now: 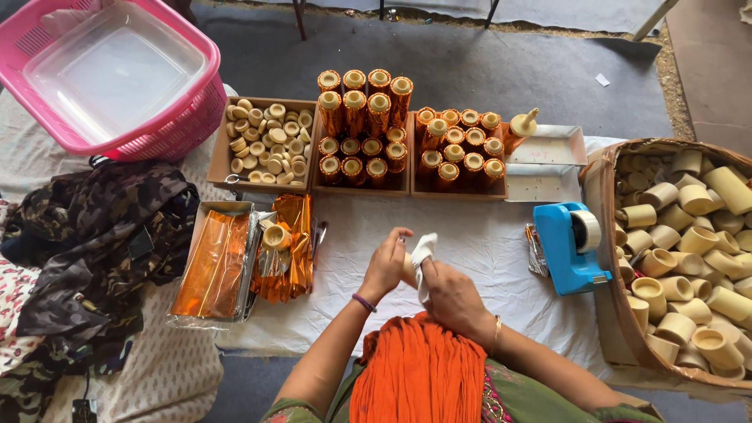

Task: Wrapping cylindrical tubes with metallic foil and cleaning them with a cloth.

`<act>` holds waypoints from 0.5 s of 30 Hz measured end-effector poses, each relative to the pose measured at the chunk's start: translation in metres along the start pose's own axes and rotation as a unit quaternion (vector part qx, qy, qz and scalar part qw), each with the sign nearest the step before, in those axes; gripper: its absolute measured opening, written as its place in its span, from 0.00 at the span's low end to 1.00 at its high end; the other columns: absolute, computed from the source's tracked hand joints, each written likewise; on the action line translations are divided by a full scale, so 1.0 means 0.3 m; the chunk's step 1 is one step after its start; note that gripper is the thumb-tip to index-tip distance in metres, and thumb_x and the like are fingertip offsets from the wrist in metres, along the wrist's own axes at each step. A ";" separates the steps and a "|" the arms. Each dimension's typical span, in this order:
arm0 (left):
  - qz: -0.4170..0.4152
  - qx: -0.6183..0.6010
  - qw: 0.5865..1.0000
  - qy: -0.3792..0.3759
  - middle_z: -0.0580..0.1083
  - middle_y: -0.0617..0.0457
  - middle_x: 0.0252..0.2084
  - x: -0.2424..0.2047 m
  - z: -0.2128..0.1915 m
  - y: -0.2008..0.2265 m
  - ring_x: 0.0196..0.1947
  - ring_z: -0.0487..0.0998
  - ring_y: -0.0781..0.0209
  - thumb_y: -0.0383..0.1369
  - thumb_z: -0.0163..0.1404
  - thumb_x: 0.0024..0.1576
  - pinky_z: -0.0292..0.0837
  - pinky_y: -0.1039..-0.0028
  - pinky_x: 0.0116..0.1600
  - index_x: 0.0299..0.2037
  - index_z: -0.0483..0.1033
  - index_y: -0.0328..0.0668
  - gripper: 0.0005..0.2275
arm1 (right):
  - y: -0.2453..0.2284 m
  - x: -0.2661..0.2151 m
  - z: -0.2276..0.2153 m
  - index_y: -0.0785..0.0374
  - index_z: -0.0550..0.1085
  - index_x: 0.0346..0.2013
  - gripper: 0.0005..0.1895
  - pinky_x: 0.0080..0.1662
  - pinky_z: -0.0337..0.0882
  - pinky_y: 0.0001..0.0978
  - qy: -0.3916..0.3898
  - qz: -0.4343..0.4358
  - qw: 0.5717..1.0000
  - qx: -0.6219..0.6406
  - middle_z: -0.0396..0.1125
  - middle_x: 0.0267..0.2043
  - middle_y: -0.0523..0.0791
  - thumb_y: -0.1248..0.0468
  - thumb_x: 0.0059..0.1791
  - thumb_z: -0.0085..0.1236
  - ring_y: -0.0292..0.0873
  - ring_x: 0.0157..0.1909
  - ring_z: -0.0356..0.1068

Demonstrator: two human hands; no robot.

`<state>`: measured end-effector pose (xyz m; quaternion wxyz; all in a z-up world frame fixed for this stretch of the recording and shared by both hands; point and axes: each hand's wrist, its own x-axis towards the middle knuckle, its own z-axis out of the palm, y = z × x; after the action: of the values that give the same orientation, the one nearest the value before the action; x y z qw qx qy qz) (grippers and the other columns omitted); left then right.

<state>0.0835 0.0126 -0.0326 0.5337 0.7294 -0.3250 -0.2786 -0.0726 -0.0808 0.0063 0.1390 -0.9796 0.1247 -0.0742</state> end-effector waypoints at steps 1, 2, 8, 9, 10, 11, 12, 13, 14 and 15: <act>-0.001 0.007 1.000 -0.005 0.76 0.44 0.25 -0.007 0.001 -0.013 0.25 0.79 0.51 0.35 0.35 0.64 0.73 0.57 0.33 0.54 0.73 0.43 0.15 | -0.020 0.002 -0.013 0.69 0.66 0.46 0.23 0.34 0.72 0.43 -0.002 -0.004 0.999 0.048 0.71 0.32 0.54 0.64 0.41 0.64 0.53 0.31 0.73; 0.000 0.008 1.000 -0.006 0.76 0.44 0.25 -0.025 -0.002 0.023 0.25 0.79 0.51 0.35 0.35 0.64 0.73 0.57 0.33 0.54 0.73 0.43 0.15 | -0.034 0.018 -0.045 0.69 0.66 0.46 0.23 0.34 0.72 0.43 -0.002 -0.003 0.999 0.048 0.71 0.32 0.54 0.64 0.41 0.64 0.53 0.31 0.73; 0.267 0.027 0.961 -0.064 0.77 0.40 0.32 -0.108 -0.055 0.160 0.30 0.81 0.44 0.33 0.38 0.66 0.75 0.59 0.38 0.52 0.74 0.40 0.12 | 0.080 -0.022 0.025 0.71 0.71 0.44 0.19 0.26 0.64 0.30 -0.273 0.210 0.710 0.614 0.68 0.29 0.45 0.63 0.43 0.65 0.36 0.24 0.65; 0.274 0.029 0.959 -0.069 0.76 0.41 0.30 -0.117 -0.063 0.164 0.29 0.81 0.44 0.33 0.39 0.65 0.75 0.59 0.37 0.49 0.74 0.39 0.11 | 0.078 -0.030 0.016 0.66 0.71 0.44 0.19 0.30 0.68 0.28 -0.275 0.220 0.676 0.647 0.71 0.31 0.43 0.64 0.42 0.65 0.35 0.28 0.69; 0.280 0.031 0.957 -0.073 0.75 0.41 0.28 -0.128 -0.069 0.169 0.28 0.80 0.43 0.32 0.40 0.64 0.74 0.59 0.37 0.47 0.74 0.39 0.10 | 0.077 -0.041 0.005 0.61 0.72 0.45 0.20 0.34 0.73 0.27 -0.277 0.229 0.641 0.678 0.73 0.33 0.41 0.64 0.40 0.65 0.33 0.31 0.73; 0.281 0.031 0.956 -0.074 0.75 0.41 0.28 -0.134 -0.058 0.150 0.28 0.80 0.43 0.32 0.40 0.64 0.74 0.59 0.37 0.47 0.74 0.39 0.10 | 0.068 -0.046 0.004 0.61 0.72 0.45 0.20 0.34 0.73 0.27 -0.275 0.230 0.641 0.679 0.73 0.33 0.41 0.64 0.40 0.65 0.33 0.31 0.73; 0.278 0.031 0.959 -0.047 0.77 0.42 0.30 -0.136 -0.051 0.132 0.30 0.81 0.44 0.33 0.40 0.66 0.75 0.60 0.38 0.47 0.74 0.41 0.10 | 0.059 -0.045 0.003 0.65 0.72 0.44 0.19 0.35 0.73 0.27 -0.262 0.193 0.659 0.678 0.73 0.33 0.42 0.64 0.42 0.66 0.34 0.32 0.73; 0.275 0.031 0.961 -0.020 0.78 0.42 0.33 -0.138 -0.043 0.114 0.32 0.82 0.45 0.34 0.39 0.67 0.76 0.62 0.39 0.46 0.73 0.42 0.09 | 0.050 -0.045 0.001 0.69 0.73 0.44 0.19 0.36 0.74 0.28 -0.247 0.156 0.676 0.676 0.72 0.34 0.43 0.64 0.43 0.68 0.36 0.32 0.73; 0.275 0.033 0.961 -0.021 0.78 0.42 0.33 -0.144 -0.043 0.128 0.32 0.82 0.45 0.34 0.39 0.67 0.76 0.62 0.39 0.46 0.73 0.42 0.09 | 0.030 -0.042 -0.009 0.69 0.73 0.44 0.19 0.36 0.74 0.28 -0.246 0.156 0.676 0.677 0.72 0.34 0.43 0.64 0.43 0.68 0.36 0.32 0.73; 0.198 0.016 0.980 0.001 0.79 0.42 0.33 -0.150 -0.043 0.142 0.32 0.83 0.47 0.36 0.42 0.66 0.76 0.63 0.37 0.47 0.74 0.41 0.10 | 0.009 -0.041 -0.018 0.68 0.73 0.43 0.20 0.34 0.73 0.27 -0.178 0.166 0.775 0.583 0.73 0.32 0.43 0.63 0.41 0.69 0.35 0.30 0.72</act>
<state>0.0572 0.0456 0.0146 0.5669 0.6589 -0.4673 -0.1615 -0.0859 -0.0816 0.0093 0.7130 -0.6713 0.1910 0.0677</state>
